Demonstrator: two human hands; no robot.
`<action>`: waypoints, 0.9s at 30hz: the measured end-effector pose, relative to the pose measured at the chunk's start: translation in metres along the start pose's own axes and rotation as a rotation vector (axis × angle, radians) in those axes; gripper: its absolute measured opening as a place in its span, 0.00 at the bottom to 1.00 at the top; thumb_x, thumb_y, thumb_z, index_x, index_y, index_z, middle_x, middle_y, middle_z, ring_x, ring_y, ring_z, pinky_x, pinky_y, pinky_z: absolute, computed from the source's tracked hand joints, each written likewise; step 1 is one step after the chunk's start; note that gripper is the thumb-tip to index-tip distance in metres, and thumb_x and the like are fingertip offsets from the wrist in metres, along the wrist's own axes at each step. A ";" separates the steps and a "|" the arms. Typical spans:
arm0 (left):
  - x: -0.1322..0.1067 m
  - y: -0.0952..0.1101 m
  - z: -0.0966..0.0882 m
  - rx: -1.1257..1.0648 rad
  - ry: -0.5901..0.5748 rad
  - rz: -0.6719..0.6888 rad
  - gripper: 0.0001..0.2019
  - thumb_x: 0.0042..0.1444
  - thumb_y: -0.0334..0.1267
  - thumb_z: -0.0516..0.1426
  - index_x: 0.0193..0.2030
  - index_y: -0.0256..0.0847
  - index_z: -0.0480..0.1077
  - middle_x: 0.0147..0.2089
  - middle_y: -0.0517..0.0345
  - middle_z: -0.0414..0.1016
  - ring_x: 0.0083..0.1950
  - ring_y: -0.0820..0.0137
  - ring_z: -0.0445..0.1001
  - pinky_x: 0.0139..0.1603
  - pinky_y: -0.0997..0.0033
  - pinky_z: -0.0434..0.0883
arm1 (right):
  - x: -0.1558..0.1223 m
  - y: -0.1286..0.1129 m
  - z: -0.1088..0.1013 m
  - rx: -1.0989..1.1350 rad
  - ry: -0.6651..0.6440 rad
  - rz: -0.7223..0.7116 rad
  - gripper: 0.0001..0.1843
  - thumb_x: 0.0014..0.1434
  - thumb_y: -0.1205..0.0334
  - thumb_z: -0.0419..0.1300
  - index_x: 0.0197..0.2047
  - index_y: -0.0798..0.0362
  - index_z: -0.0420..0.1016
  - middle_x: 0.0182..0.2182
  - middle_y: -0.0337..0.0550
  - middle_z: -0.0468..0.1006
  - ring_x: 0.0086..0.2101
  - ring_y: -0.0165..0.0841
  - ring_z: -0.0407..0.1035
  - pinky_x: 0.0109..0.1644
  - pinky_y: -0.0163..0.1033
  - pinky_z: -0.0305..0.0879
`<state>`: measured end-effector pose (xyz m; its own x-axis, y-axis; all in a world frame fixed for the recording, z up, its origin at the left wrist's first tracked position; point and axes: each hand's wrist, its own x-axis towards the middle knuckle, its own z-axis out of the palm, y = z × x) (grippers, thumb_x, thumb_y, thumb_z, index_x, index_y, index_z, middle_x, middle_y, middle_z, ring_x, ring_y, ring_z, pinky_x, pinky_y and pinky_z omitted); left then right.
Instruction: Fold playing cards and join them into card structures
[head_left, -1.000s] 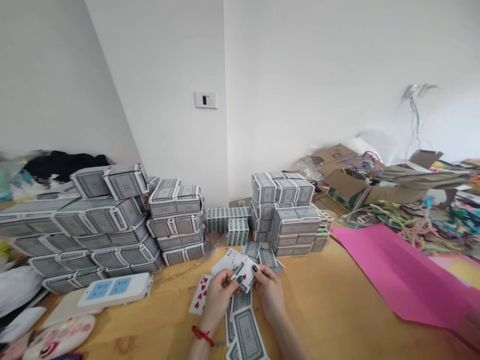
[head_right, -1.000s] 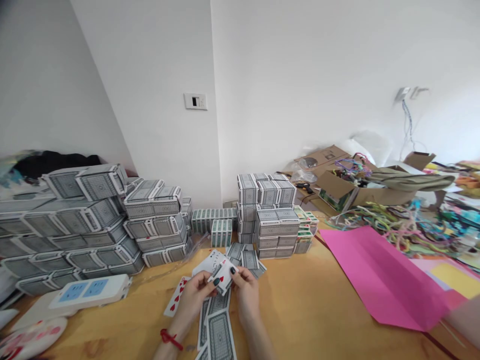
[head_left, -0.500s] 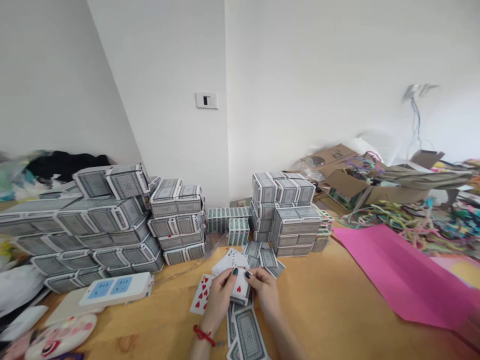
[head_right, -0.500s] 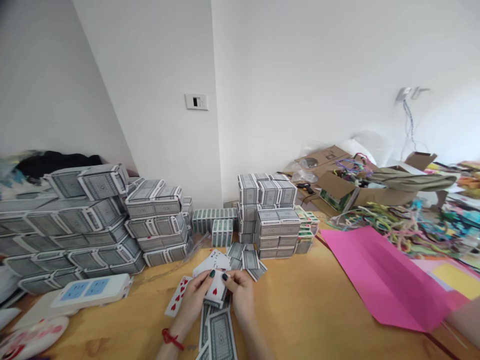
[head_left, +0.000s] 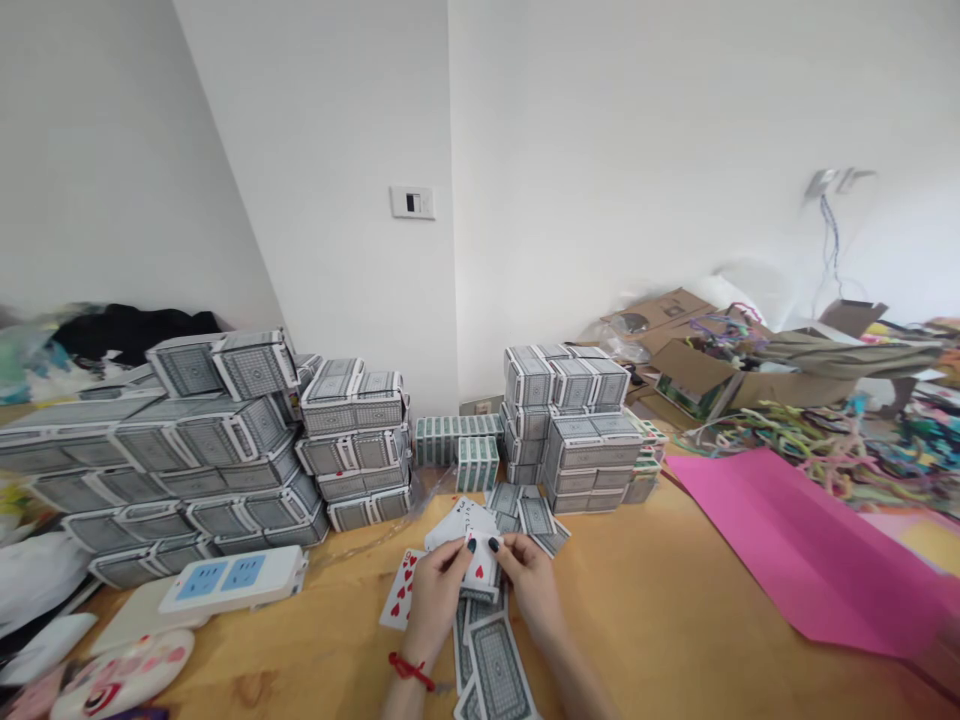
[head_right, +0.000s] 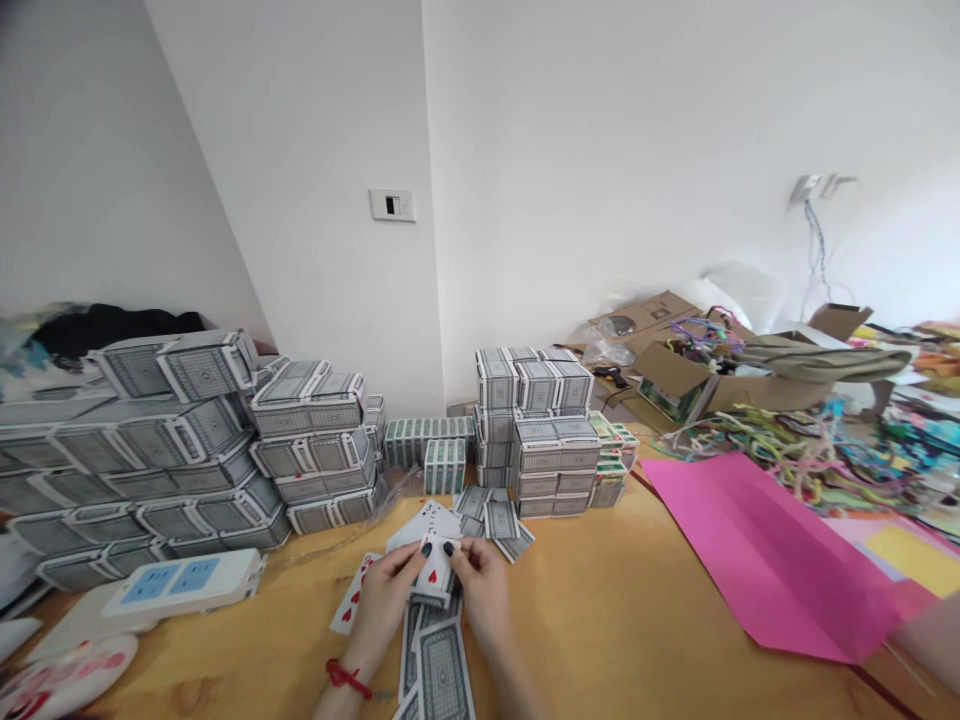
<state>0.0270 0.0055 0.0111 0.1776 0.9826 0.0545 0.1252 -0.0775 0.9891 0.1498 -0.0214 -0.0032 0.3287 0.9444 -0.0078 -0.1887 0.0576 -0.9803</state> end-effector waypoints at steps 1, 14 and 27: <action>0.000 -0.001 -0.001 -0.002 0.017 -0.006 0.14 0.44 0.44 0.55 0.31 0.36 0.73 0.28 0.57 0.73 0.31 0.68 0.67 0.32 0.74 0.63 | 0.000 0.000 0.000 0.001 -0.020 -0.002 0.16 0.43 0.51 0.59 0.23 0.56 0.67 0.16 0.32 0.59 0.19 0.24 0.51 0.22 0.30 0.48; 0.001 -0.005 -0.001 -0.032 0.041 -0.050 0.10 0.43 0.41 0.54 0.23 0.36 0.70 0.21 0.61 0.68 0.24 0.73 0.63 0.25 0.76 0.60 | -0.006 -0.012 0.001 0.036 -0.116 0.036 0.12 0.42 0.54 0.60 0.22 0.56 0.72 0.16 0.35 0.65 0.19 0.25 0.55 0.23 0.30 0.51; 0.000 -0.005 0.001 -0.115 -0.008 -0.068 0.16 0.43 0.42 0.53 0.37 0.35 0.72 0.31 0.54 0.74 0.32 0.66 0.69 0.33 0.71 0.65 | -0.004 -0.010 -0.001 0.059 -0.127 0.065 0.13 0.44 0.56 0.58 0.31 0.53 0.76 0.20 0.38 0.72 0.21 0.29 0.61 0.24 0.31 0.55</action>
<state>0.0272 0.0057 0.0064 0.1803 0.9835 -0.0137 0.0247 0.0094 0.9997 0.1512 -0.0262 0.0061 0.1951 0.9799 -0.0425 -0.2609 0.0101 -0.9653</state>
